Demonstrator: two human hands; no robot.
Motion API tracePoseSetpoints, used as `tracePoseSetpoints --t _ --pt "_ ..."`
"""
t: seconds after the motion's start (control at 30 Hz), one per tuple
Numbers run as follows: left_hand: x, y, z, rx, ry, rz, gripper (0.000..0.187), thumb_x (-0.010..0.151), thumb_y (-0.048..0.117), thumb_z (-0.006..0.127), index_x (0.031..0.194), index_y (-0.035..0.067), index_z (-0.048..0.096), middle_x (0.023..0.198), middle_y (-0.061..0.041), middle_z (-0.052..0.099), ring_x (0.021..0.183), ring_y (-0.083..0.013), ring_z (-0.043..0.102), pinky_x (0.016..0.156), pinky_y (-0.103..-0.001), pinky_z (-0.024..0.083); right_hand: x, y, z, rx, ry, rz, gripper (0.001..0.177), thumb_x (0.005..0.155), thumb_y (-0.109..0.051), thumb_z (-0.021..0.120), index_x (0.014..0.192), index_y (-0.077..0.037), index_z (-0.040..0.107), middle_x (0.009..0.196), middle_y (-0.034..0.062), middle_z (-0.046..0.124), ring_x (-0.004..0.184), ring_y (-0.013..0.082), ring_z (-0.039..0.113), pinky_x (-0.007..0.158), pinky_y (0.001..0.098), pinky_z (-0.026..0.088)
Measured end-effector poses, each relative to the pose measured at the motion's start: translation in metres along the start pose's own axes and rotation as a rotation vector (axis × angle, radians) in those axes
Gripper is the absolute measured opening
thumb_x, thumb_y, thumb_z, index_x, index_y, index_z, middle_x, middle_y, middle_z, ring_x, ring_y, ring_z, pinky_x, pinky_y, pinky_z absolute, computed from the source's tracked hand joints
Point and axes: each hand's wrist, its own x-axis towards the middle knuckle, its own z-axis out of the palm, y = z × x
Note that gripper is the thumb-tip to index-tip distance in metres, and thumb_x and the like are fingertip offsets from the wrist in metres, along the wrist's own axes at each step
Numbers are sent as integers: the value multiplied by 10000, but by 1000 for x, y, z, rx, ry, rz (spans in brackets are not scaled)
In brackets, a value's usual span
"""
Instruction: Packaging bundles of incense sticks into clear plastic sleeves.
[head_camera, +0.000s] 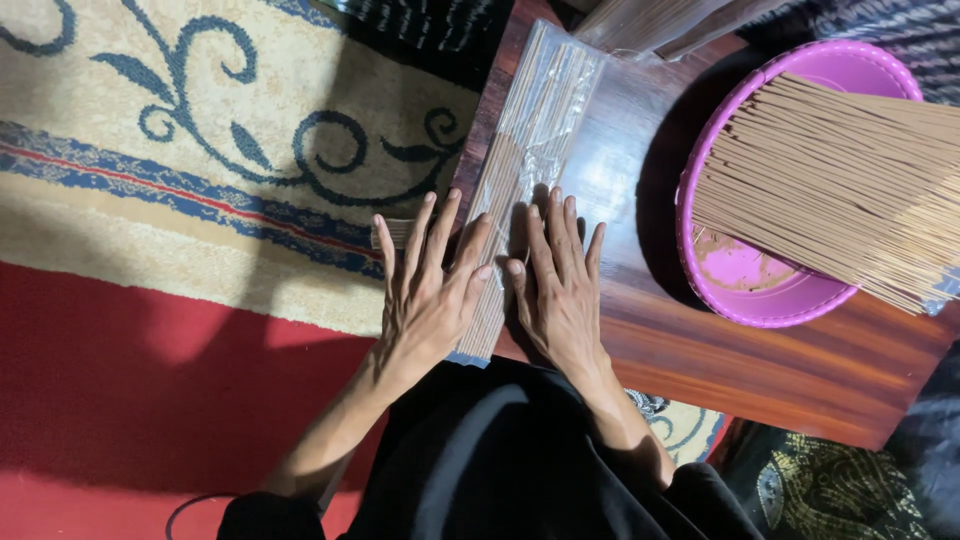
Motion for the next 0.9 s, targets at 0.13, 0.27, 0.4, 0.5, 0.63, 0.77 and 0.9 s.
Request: tracePoseSetpoints --t 0.13,0.27,0.4,0.5,0.63,0.77,0.9 --pt "0 -1 3 14 -19 7 466 1082 322 468 1526 191 513 1626 -185 392 1515 -392 350 1182 -725 106 -3 -2 -3 45 -20 1 655 1036 -402 595 1571 -74 410 1649 206 334 1532 367 317 1240 610 99" --pt "0 0 4 2 -27 -3 462 1074 309 483 1519 190 523 1635 -181 377 1512 -385 360 1205 -674 141 -5 -4 1 55 -34 9 656 1038 -399 589 1574 -72 402 1653 206 323 1531 361 321 1238 607 106" --pt "1 0 4 -15 -28 -17 463 1061 286 513 1515 194 533 1641 -172 367 1515 -385 352 1208 -673 135 -5 -5 2 68 -23 23 637 1046 -375 581 1575 -71 399 1655 211 318 1531 367 319 1238 612 101" --pt "0 0 5 15 -23 -14 471 1061 296 505 1521 199 527 1639 -172 373 1513 -383 360 1212 -661 145 -7 -4 1 69 -25 18 694 1027 -436 607 1583 -82 391 1654 212 321 1534 365 314 1235 615 92" --pt "0 -3 10 21 -10 -7 469 1072 314 496 1514 163 535 1636 -174 379 1506 -374 374 1219 -632 163 -6 -4 2 49 -15 14 689 1031 -431 607 1586 -87 390 1657 206 316 1540 359 304 1238 612 100" --pt "0 -1 8 36 -39 -12 481 1074 320 485 1527 164 518 1651 -167 359 1524 -387 334 1216 -649 132 -7 -4 4 48 -7 25 684 1036 -434 596 1591 -96 382 1663 196 310 1545 349 296 1240 605 94" --pt "0 0 8 82 -38 -6 484 1081 326 475 1537 166 507 1651 -167 360 1520 -395 336 1210 -652 141 -9 -4 5 37 0 36 681 1038 -433 588 1596 -106 376 1672 188 293 1553 347 276 1239 606 101"
